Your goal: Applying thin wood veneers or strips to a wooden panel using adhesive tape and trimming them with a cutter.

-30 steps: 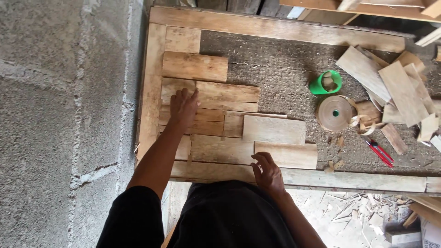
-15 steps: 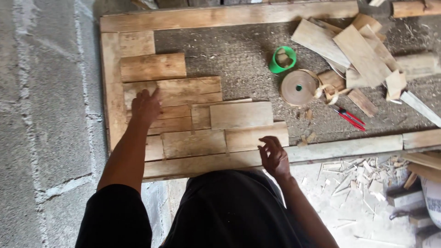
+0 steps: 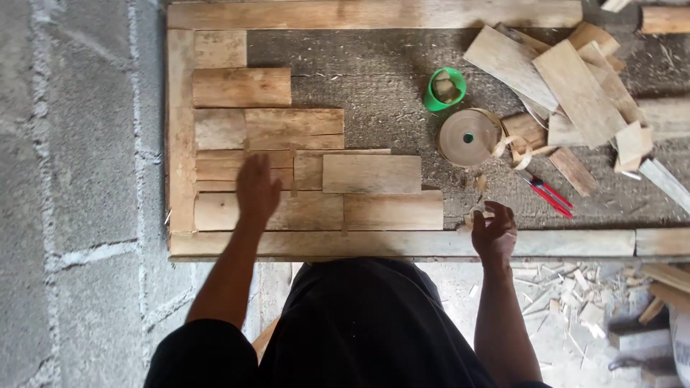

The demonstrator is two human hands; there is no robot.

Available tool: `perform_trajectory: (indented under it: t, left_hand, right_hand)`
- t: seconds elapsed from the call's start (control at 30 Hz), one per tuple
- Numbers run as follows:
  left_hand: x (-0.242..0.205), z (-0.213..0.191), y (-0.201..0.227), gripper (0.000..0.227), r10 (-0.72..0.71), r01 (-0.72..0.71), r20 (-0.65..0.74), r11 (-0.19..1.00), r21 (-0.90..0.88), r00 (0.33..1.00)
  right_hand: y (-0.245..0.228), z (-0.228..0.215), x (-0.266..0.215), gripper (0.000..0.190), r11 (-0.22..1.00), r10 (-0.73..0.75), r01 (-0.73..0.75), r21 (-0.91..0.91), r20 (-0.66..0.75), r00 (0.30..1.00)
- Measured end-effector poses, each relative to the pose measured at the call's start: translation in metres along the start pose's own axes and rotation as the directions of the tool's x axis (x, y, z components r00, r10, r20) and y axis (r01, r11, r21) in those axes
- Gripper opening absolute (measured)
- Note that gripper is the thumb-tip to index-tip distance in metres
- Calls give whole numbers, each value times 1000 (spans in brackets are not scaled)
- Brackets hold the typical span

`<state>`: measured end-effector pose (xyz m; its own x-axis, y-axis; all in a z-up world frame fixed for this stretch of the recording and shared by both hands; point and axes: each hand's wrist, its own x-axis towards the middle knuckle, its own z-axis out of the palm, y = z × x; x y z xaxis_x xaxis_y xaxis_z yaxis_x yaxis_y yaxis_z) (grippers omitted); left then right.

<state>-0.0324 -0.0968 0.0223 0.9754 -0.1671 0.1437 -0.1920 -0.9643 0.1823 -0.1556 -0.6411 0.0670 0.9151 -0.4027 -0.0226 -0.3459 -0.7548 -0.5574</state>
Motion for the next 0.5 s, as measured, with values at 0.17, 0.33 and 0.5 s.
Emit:
perform_trajectory:
  t: [0.17, 0.33, 0.5]
  left_hand:
    - [-48, -2, 63, 66, -84, 72, -100, 990, -119, 991]
    - [-77, -21, 117, 65, -118, 80, -108, 949, -306, 987]
    - [-95, -9, 137, 58, -207, 157, -89, 907, -390, 974]
  right_hand:
    - [6, 10, 24, 31, 999, -21, 21, 26, 15, 1000]
    - [-14, 12, 44, 31, 992, -113, 111, 52, 44, 993]
    - [-17, 13, 63, 28, 976, -215, 211, 59, 68, 974]
